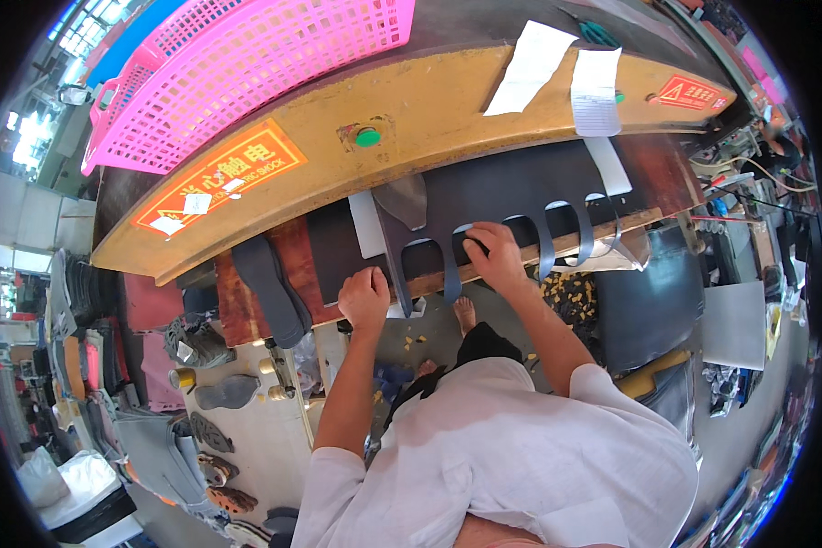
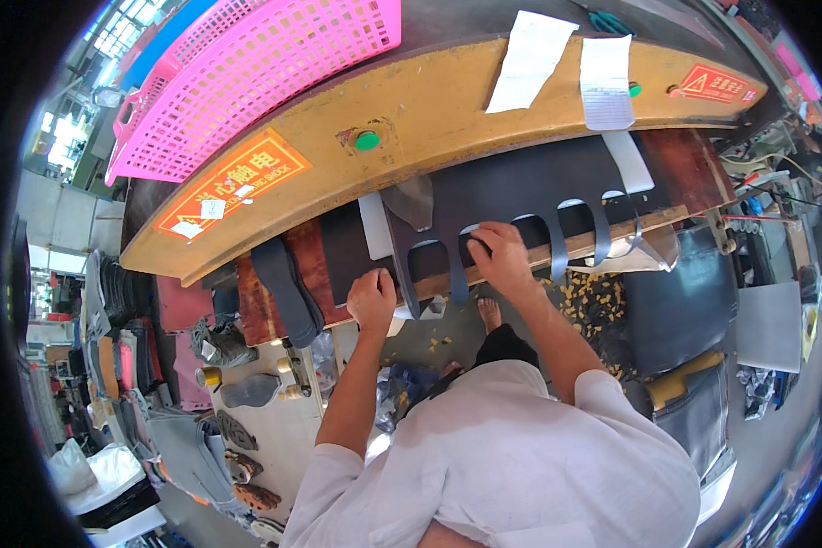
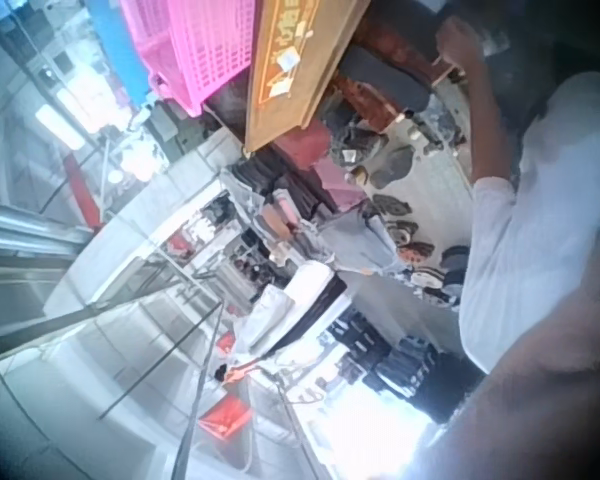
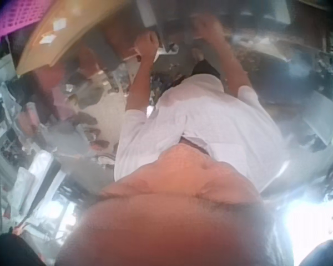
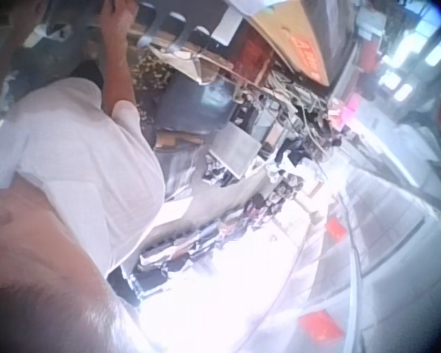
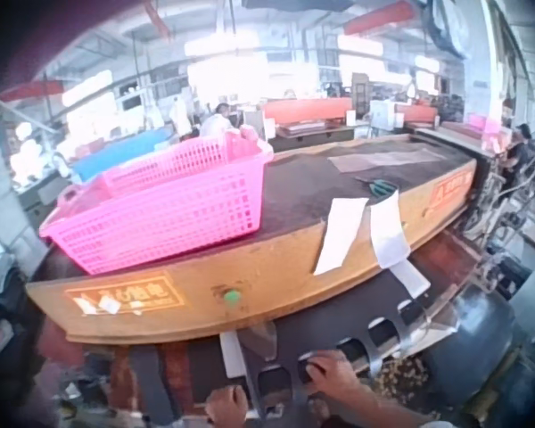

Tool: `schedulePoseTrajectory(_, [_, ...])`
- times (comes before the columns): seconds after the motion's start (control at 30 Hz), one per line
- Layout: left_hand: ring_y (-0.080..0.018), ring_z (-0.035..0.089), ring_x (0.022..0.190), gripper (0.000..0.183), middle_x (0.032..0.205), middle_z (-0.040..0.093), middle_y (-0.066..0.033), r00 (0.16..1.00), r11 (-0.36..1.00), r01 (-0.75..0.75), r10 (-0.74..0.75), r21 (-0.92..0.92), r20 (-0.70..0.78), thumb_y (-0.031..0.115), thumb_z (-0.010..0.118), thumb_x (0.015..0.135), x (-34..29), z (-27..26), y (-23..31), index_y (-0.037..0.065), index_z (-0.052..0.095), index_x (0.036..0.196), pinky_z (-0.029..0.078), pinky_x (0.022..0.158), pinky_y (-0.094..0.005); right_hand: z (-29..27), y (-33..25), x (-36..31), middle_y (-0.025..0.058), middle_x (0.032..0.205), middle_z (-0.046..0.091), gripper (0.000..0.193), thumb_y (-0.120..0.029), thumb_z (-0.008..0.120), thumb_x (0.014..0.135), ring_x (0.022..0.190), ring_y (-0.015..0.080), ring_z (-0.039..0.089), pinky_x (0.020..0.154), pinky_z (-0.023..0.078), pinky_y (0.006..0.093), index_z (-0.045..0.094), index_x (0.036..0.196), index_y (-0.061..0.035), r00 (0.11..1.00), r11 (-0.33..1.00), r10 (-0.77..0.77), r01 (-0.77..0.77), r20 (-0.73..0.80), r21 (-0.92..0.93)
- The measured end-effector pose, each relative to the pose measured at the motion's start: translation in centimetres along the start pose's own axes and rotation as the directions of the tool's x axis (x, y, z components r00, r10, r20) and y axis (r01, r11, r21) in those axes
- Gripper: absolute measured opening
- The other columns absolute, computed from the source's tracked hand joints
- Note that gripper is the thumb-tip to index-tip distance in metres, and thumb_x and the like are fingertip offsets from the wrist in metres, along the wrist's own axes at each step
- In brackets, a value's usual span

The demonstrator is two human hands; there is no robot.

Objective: The person places a large sheet of dark material on a cutting machine, aligns it, and uses a handheld blade to cut out multiple identical shapes. The cut pieces are removed and set aside as the process repeats.

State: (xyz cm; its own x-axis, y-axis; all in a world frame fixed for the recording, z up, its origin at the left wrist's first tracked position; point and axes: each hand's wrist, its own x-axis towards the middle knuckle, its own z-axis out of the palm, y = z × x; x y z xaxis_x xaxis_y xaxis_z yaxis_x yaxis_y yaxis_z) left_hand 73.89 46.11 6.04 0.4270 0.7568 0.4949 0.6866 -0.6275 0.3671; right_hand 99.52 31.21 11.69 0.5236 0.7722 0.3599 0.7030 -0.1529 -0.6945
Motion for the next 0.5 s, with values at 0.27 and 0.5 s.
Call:
schedulePoseTrajectory(0.27, [-0.0313,0.066,0.073,0.015,0.076,0.068,-0.0063,0.999,1.0,-0.008,0.008,-0.003,0.047,0.022,0.072,0.093,-0.1,-0.8,0.1,0.011,0.071,0.083,0.051,0.063,-0.0476,1.2,1.9,-2.0,0.0056,0.125,0.07,0.02,-0.016,0.078,0.087,0.127,0.0338,0.06,0.105,0.048,0.0515,0.079,0.107,-0.012,0.937,0.901,-0.338,0.293,-0.092,-0.321])
schedulePoseTrajectory(0.5, [-0.031,0.064,0.069,0.018,0.075,0.065,-0.0058,0.996,0.995,-0.06,0.055,0.074,0.067,0.021,0.072,0.089,1.6,0.2,-0.2,0.012,0.064,0.076,0.049,0.058,-0.048,3.0,2.6,-0.2,0.0018,0.116,0.073,0.021,-0.009,0.076,0.085,0.113,0.0306,0.067,0.097,0.052,0.0462,0.078,0.106,-0.0128,0.947,0.898,-0.282,0.205,-0.152,-0.389])
